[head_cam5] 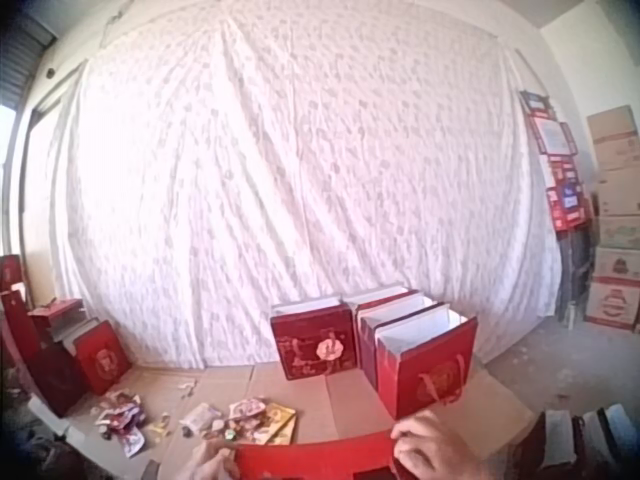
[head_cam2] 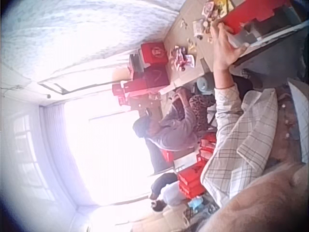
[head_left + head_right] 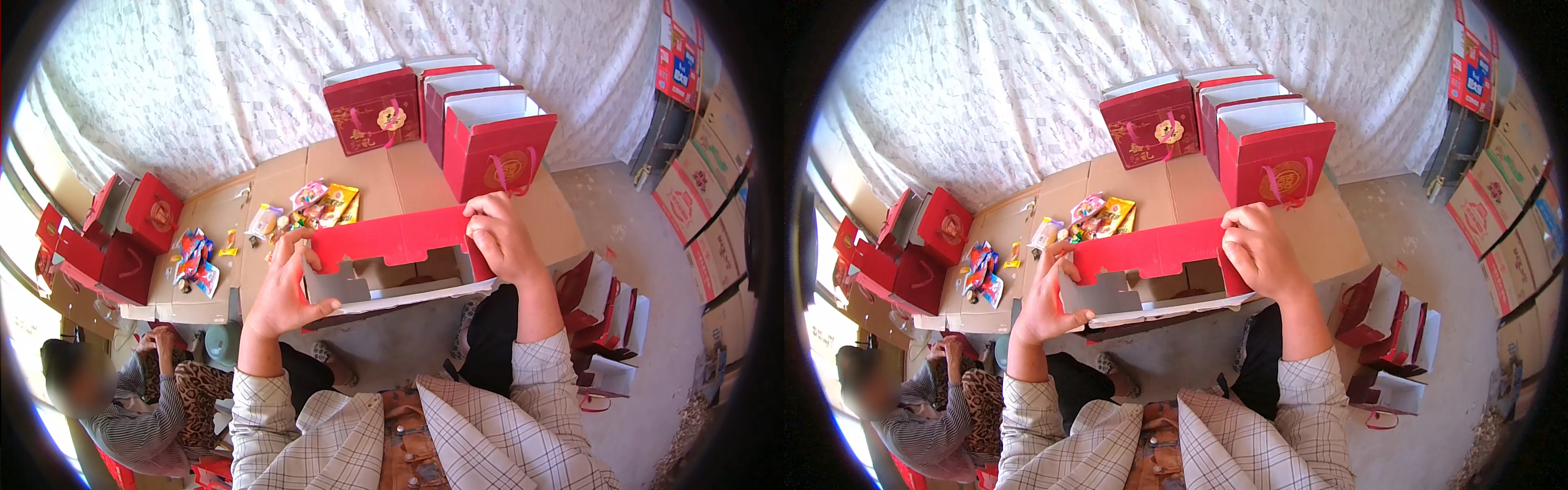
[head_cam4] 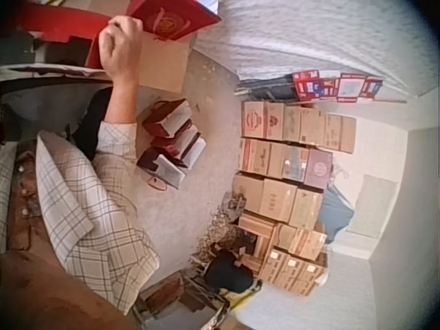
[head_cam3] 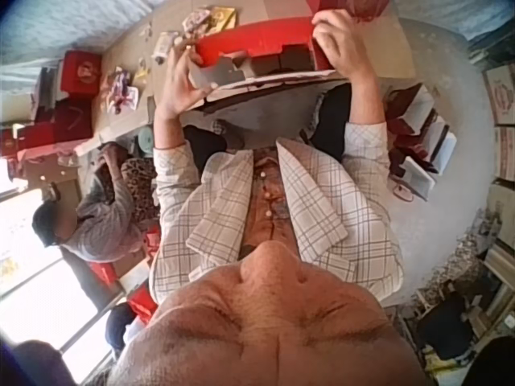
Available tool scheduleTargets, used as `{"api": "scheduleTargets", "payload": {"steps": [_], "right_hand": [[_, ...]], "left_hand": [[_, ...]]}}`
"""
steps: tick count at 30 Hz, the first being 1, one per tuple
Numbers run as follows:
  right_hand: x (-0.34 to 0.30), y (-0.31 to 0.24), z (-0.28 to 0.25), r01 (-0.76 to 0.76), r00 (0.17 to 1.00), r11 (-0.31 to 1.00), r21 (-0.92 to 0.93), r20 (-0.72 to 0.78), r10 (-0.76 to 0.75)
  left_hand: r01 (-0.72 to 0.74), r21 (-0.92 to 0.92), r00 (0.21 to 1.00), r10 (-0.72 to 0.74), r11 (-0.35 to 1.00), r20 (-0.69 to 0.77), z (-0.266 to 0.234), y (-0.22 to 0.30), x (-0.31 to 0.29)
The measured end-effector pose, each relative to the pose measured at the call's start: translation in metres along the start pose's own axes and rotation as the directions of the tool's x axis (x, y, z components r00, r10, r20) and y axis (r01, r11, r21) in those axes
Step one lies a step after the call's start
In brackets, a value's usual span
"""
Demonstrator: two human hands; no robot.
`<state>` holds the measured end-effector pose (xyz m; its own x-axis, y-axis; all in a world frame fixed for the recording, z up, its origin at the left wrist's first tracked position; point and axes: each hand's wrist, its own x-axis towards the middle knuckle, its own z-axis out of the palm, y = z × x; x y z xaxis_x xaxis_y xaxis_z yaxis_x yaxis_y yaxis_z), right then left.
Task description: The recorder and others are assembling red and gold gift boxes or bags, likely for a celebration or business.
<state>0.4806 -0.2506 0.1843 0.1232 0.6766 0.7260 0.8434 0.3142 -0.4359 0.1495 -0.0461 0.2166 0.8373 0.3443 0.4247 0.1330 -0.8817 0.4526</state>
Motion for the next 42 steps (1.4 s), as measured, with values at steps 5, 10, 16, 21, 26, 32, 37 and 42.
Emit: {"api": "scheduleTargets", "payload": {"steps": [5,10,16,21,26,32,37,42], "right_hand": [[0.009,-0.013,0.001,0.005,0.995,0.971,-0.239,0.101,0.020],[0.007,-0.012,0.006,-0.084,0.996,0.984,-0.157,0.003,0.085],[-0.005,0.000,0.009,-0.166,0.985,0.986,-0.036,-0.059,0.163],[-0.013,0.008,0.008,-0.221,0.972,0.975,0.025,-0.078,0.222],[-0.016,0.014,0.008,-0.238,0.965,0.971,0.034,-0.103,0.240],[-0.018,0.014,0.004,-0.182,0.979,0.982,0.054,-0.088,0.186],[-0.017,0.006,-0.003,-0.197,0.980,0.979,0.048,-0.001,0.197],[-0.021,0.008,-0.002,-0.200,0.980,0.978,0.063,-0.001,0.201]], "left_hand": [[-0.007,0.072,1.000,0.009,0.997,-0.018,0.002,-0.002,-0.002],[0.026,-0.040,0.992,-0.031,0.999,-0.119,0.016,-0.011,-0.010],[0.060,-0.314,0.924,-0.172,0.948,-0.343,0.047,-0.004,-0.010],[0.038,-0.523,0.863,-0.292,0.851,-0.413,0.056,0.007,-0.010],[-0.046,-0.063,0.956,0.025,0.997,-0.293,0.046,0.002,-0.008],[-0.118,0.022,0.942,0.119,0.993,-0.314,0.041,0.006,-0.001],[-0.133,0.098,0.983,0.144,0.986,-0.112,0.030,0.012,0.005],[-0.110,0.060,0.968,0.120,0.992,-0.218,0.038,0.019,0.008]]}}
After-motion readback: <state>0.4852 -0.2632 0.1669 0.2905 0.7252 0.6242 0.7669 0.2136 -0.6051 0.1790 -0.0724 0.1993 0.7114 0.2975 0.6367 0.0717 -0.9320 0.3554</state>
